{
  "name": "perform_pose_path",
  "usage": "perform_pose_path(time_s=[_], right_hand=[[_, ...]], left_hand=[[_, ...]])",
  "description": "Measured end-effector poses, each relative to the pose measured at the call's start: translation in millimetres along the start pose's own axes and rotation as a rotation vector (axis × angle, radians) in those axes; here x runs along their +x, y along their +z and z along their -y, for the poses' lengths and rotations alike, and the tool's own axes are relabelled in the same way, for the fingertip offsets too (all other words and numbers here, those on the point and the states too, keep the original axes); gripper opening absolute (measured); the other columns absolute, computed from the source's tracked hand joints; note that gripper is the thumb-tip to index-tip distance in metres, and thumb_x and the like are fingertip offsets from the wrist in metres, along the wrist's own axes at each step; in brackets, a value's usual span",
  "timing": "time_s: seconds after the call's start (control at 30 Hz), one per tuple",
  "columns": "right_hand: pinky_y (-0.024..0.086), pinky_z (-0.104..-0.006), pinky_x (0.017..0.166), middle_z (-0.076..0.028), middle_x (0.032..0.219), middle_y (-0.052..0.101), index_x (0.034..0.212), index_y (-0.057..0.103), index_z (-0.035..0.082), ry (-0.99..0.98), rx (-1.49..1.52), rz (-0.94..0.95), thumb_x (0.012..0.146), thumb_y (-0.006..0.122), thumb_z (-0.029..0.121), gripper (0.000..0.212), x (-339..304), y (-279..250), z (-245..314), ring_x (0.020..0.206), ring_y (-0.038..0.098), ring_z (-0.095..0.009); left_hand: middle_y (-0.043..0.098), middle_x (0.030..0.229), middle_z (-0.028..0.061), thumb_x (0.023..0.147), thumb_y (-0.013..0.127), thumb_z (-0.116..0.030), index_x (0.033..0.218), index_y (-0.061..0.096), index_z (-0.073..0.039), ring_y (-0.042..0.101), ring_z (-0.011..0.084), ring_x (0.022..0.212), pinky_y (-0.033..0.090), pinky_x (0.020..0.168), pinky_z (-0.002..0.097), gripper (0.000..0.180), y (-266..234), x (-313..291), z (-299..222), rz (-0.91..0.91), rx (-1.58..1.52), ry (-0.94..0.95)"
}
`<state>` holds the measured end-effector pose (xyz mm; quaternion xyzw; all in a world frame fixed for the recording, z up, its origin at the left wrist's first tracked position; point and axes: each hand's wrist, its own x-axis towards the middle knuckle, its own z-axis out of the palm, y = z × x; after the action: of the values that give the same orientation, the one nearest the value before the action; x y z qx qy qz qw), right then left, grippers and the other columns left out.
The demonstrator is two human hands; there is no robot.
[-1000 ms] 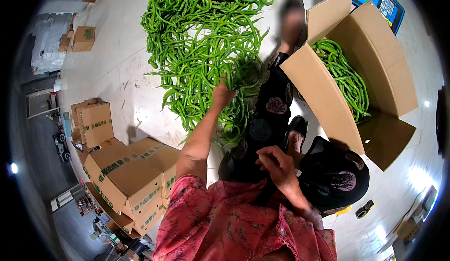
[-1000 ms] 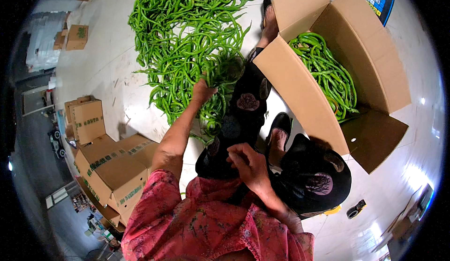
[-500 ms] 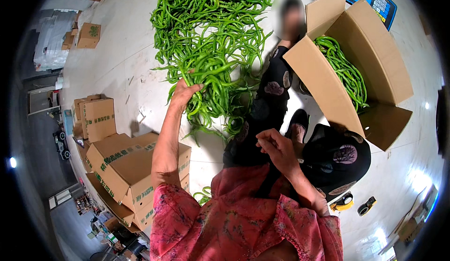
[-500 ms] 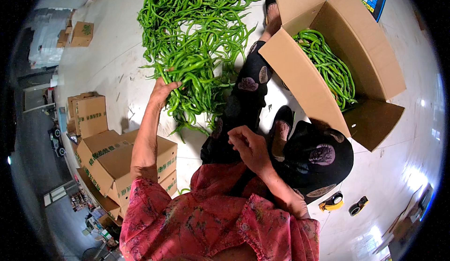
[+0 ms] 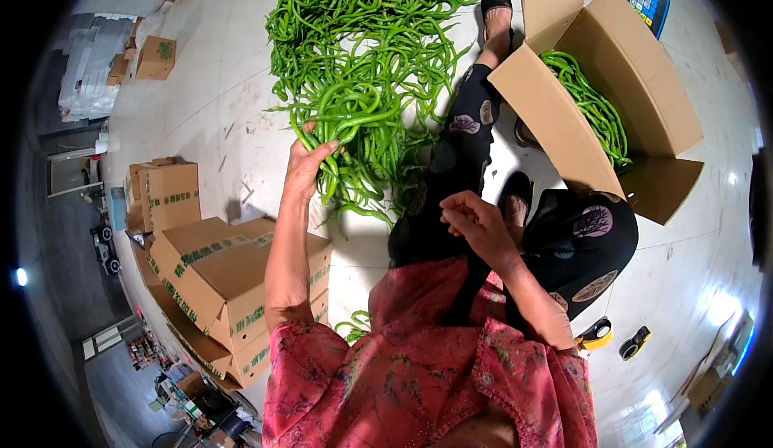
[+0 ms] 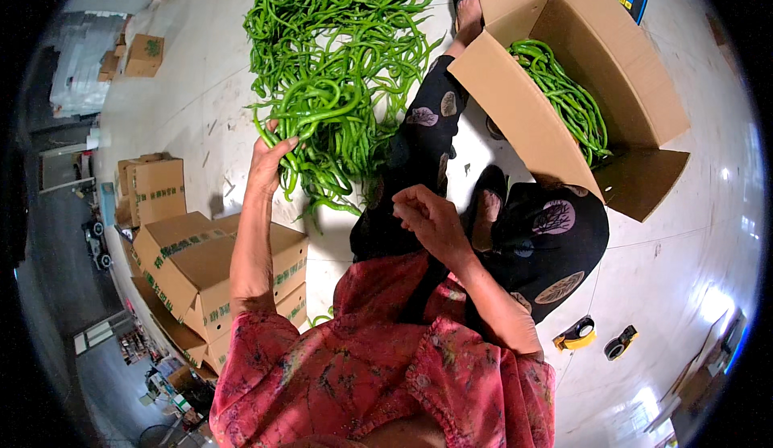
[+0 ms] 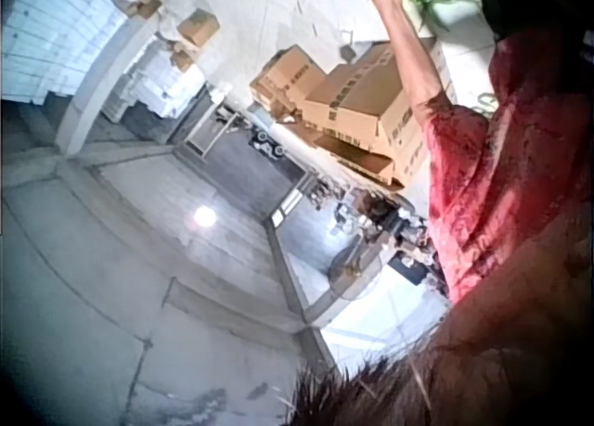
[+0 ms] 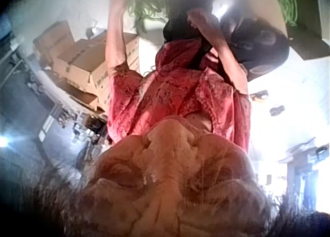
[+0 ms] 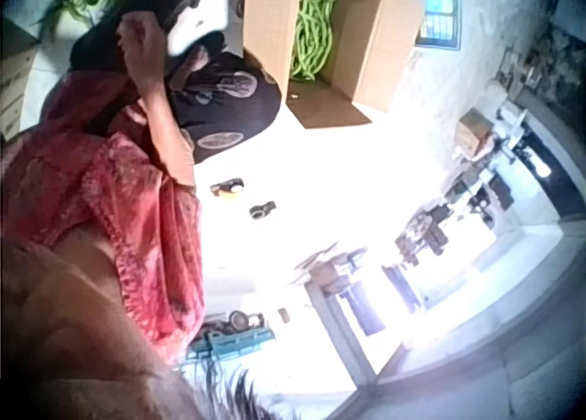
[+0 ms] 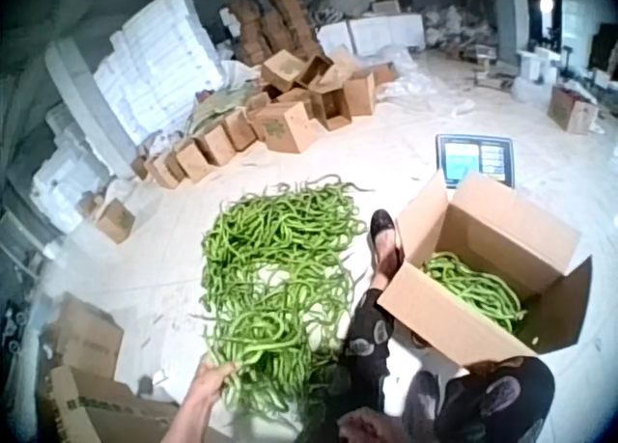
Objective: The person sorts long green peppers by hand, picking them from a pile on the floor and arranging them inside a cardboard box.
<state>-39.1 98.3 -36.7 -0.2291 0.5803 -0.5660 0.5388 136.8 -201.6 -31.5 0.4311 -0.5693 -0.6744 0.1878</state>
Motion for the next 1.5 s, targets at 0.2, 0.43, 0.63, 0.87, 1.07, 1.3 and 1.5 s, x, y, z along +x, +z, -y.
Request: perform_pose_path(time_s=[0.2, 0.43, 0.63, 0.87, 1.07, 1.3, 1.5], right_hand=[[0.051, -0.0251, 0.068, -0.005, 0.089, 0.066, 0.107, 0.060, 0.002, 0.010, 0.026, 0.018, 0.097, 0.058, 0.018, 0.020, 2, 10, -3, 0.075, 0.061, -0.009], [0.051, -0.0259, 0.069, -0.006, 0.089, 0.066, 0.106, 0.061, 0.001, 0.031, 0.042, 0.045, 0.096, 0.059, 0.019, 0.020, 0, 9, -10, 0.075, 0.061, -0.010], [0.051, -0.0255, 0.069, -0.005, 0.090, 0.066, 0.105, 0.062, 0.002, 0.047, 0.084, 0.055, 0.096, 0.059, 0.021, 0.021, -2, 12, -7, 0.076, 0.061, -0.010], [0.051, -0.0268, 0.074, -0.005, 0.098, 0.066, 0.113, 0.061, 0.001, 0.032, 0.132, 0.071, 0.094, 0.063, 0.023, 0.029, 2, 13, -6, 0.084, 0.062, -0.011], [0.042, -0.0335, 0.101, -0.012, 0.133, 0.052, 0.141, 0.040, 0.000, -0.106, 0.400, 0.146, 0.092, 0.066, 0.028, 0.063, 9, 27, 18, 0.123, 0.049, -0.020], [0.036, -0.0317, 0.103, -0.005, 0.121, 0.054, 0.136, 0.041, 0.002, -0.185, 0.772, 0.084, 0.086, 0.074, 0.026, 0.064, -2, 33, 48, 0.115, 0.050, -0.017], [0.046, -0.0319, 0.092, -0.007, 0.113, 0.060, 0.127, 0.052, 0.002, 0.038, 0.649, -0.238, 0.086, 0.074, 0.023, 0.051, -19, 3, 37, 0.104, 0.057, -0.018]], left_hand=[[0.067, 0.106, 0.0088, 0.079, 0.067, -0.001, 0.127, 0.053, 0.004, 0.062, 0.0157, 0.097, 0.047, 0.090, 0.0283, 0.051, -1, -5, 19, -0.058, 0.142, 0.040], [0.067, 0.103, 0.0070, 0.079, 0.069, -0.003, 0.120, 0.059, 0.000, 0.062, 0.0157, 0.094, 0.048, 0.087, 0.0292, 0.042, -2, -12, 33, -0.063, 0.128, -0.010], [0.067, 0.108, 0.0066, 0.082, 0.067, -0.002, 0.121, 0.059, 0.000, 0.062, 0.0159, 0.096, 0.048, 0.090, 0.0300, 0.040, -2, -17, 20, -0.061, 0.183, 0.016], [0.066, 0.108, 0.0079, 0.084, 0.065, -0.004, 0.124, 0.057, -0.001, 0.062, 0.0155, 0.095, 0.049, 0.087, 0.0300, 0.041, 35, -62, -22, -0.131, 0.044, 0.064], [0.065, 0.103, 0.0062, 0.086, 0.065, -0.006, 0.125, 0.055, -0.002, 0.059, 0.0128, 0.094, 0.049, 0.085, 0.0318, 0.041, 87, -115, -55, -0.091, 0.399, 0.145], [0.057, 0.115, 0.0207, 0.084, 0.067, -0.008, 0.136, 0.044, -0.001, 0.058, 0.0371, 0.100, 0.047, 0.085, 0.0426, 0.057, 162, -154, -16, 0.056, 0.840, 0.645], [0.050, 0.123, 0.0240, 0.081, 0.062, -0.005, 0.141, 0.034, 0.006, 0.051, 0.0398, 0.104, 0.042, 0.090, 0.0482, 0.067, 201, -160, 21, 0.185, 1.004, 0.824]])
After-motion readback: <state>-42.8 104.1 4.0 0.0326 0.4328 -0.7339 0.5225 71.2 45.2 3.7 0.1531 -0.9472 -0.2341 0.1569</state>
